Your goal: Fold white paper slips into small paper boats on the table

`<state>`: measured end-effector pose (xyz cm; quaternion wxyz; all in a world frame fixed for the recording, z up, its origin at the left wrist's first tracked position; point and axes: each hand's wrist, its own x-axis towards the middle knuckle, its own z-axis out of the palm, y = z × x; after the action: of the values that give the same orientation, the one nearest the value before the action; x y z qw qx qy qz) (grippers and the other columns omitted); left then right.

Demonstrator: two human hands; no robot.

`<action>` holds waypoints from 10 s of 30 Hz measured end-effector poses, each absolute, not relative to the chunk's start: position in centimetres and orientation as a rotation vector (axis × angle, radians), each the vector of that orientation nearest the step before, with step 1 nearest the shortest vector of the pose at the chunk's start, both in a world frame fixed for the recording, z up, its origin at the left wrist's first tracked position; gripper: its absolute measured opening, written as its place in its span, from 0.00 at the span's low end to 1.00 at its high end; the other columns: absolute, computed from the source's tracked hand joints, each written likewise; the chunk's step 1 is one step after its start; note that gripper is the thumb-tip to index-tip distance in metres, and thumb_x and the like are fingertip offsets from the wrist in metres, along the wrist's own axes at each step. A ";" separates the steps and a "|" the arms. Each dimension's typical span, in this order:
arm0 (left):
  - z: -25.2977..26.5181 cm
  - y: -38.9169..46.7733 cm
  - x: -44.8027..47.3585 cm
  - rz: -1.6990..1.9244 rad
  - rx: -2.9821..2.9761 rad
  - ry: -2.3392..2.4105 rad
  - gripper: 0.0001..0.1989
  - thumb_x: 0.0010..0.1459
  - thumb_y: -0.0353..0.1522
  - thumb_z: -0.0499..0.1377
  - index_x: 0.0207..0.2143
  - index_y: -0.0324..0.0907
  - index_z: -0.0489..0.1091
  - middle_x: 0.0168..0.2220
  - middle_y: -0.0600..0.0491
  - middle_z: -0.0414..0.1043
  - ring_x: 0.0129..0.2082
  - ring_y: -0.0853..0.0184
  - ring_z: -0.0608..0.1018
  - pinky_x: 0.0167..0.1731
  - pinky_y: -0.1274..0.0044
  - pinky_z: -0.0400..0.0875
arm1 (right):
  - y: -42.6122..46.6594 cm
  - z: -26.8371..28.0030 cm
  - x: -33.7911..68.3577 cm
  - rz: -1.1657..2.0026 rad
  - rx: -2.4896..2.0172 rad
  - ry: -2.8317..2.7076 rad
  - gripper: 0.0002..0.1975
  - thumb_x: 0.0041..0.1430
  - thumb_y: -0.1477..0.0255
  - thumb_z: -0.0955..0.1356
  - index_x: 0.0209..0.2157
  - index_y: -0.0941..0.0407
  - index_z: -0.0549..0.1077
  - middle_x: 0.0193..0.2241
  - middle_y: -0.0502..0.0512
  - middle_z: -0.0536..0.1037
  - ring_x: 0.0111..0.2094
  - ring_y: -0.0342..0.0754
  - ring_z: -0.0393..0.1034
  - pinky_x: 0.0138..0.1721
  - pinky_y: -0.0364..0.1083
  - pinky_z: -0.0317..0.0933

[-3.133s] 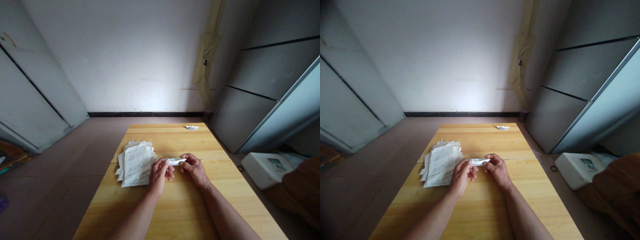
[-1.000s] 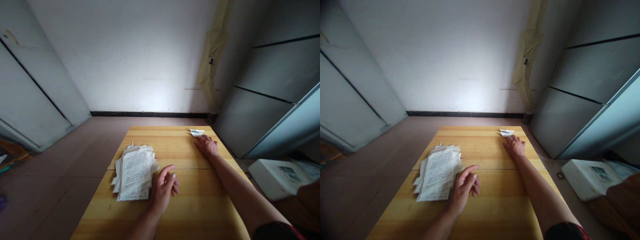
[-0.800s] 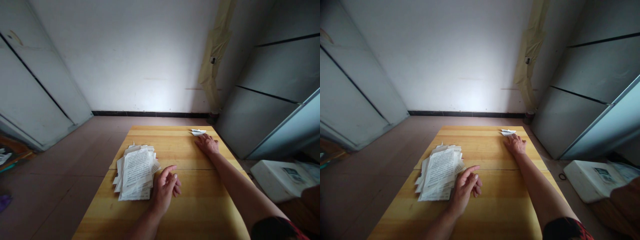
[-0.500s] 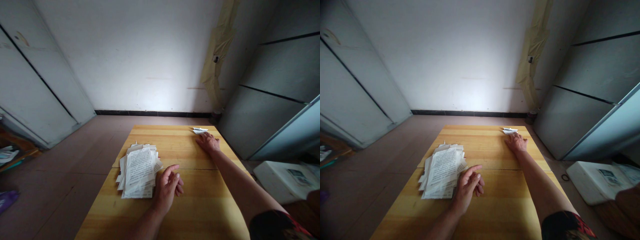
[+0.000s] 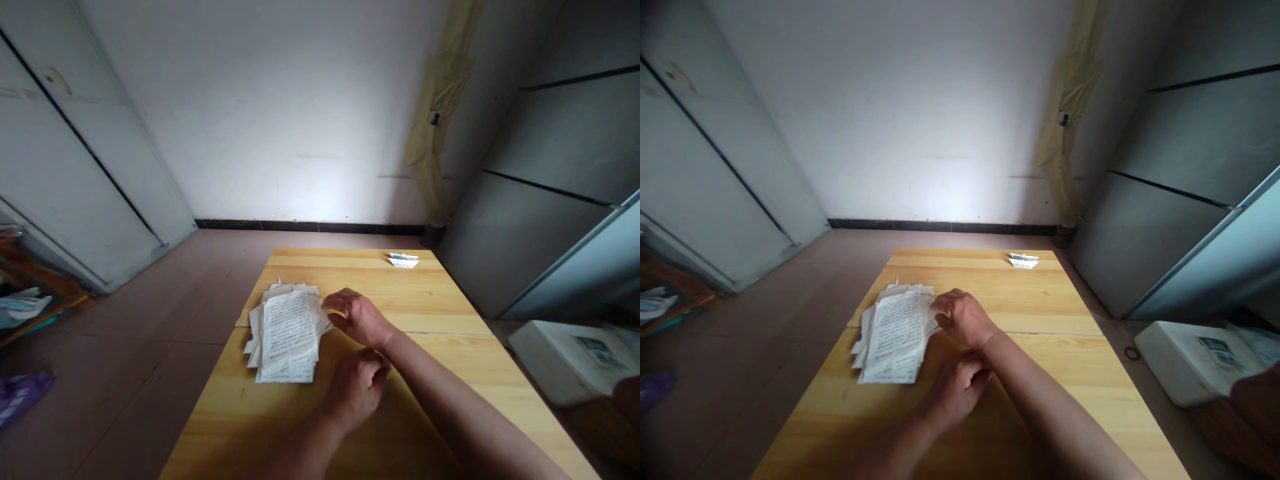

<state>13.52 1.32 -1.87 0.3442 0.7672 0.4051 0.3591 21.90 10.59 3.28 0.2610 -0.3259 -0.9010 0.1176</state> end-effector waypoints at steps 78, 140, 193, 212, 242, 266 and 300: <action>-1.3 2.6 11.8 0.979 2.328 1.350 0.08 0.52 0.25 0.56 0.29 0.42 0.74 0.34 0.51 0.76 0.39 0.62 0.74 0.42 0.70 0.69 | 2.2 -1.1 31.9 0.490 -1.296 -2.004 0.07 0.55 0.69 0.65 0.34 0.54 0.74 0.32 0.53 0.78 0.34 0.49 0.72 0.38 0.46 0.65; -0.2 2.1 12.4 0.459 2.475 1.729 0.14 0.59 0.31 0.53 0.47 0.48 0.71 0.37 0.51 0.75 0.42 0.59 0.72 0.42 0.67 0.60 | 3.5 -1.6 29.4 -0.029 -1.994 -2.047 0.06 0.63 0.73 0.61 0.39 0.54 0.68 0.34 0.51 0.78 0.33 0.44 0.73 0.27 0.40 0.52; -0.3 1.8 12.9 0.375 2.453 1.823 0.15 0.61 0.33 0.52 0.50 0.48 0.68 0.40 0.50 0.74 0.42 0.59 0.74 0.42 0.66 0.60 | 3.4 -1.1 29.0 -0.105 -1.995 -2.126 0.09 0.66 0.72 0.59 0.34 0.55 0.69 0.31 0.51 0.75 0.31 0.41 0.71 0.26 0.41 0.49; -0.2 1.8 13.3 0.280 2.431 1.892 0.16 0.61 0.34 0.51 0.50 0.45 0.69 0.41 0.48 0.75 0.41 0.59 0.75 0.43 0.66 0.61 | 3.3 -0.9 28.8 -0.111 -2.037 -2.153 0.09 0.66 0.75 0.58 0.35 0.55 0.68 0.32 0.53 0.75 0.32 0.44 0.71 0.26 0.41 0.51; -0.4 2.0 13.1 0.420 2.509 1.889 0.11 0.58 0.31 0.53 0.42 0.42 0.71 0.57 0.48 0.64 0.55 0.55 0.65 0.50 0.61 0.61 | 1.0 -0.4 28.8 -0.059 -1.079 -2.407 0.11 0.65 0.72 0.62 0.32 0.55 0.75 0.28 0.54 0.73 0.32 0.47 0.63 0.35 0.44 0.58; -1.0 2.1 13.2 0.580 2.512 1.884 0.09 0.57 0.30 0.55 0.39 0.42 0.72 0.56 0.47 0.65 0.55 0.54 0.66 0.50 0.59 0.63 | 0.9 -0.6 29.6 -0.121 -1.273 -2.338 0.08 0.61 0.77 0.65 0.39 0.56 0.75 0.43 0.58 0.75 0.43 0.51 0.65 0.44 0.47 0.58; 0.3 1.0 12.6 0.563 2.741 1.523 0.20 0.59 0.22 0.49 0.52 0.41 0.67 0.51 0.48 0.70 0.52 0.63 0.70 0.55 0.71 0.63 | 1.7 -1.8 28.9 -0.056 -1.379 -2.343 0.06 0.60 0.76 0.65 0.33 0.54 0.75 0.35 0.55 0.75 0.40 0.49 0.64 0.42 0.46 0.57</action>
<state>12.62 1.01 0.28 -0.0221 0.8603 0.4778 0.1765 28.94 1.69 -1.83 0.2096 -0.4958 -0.8425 -0.0201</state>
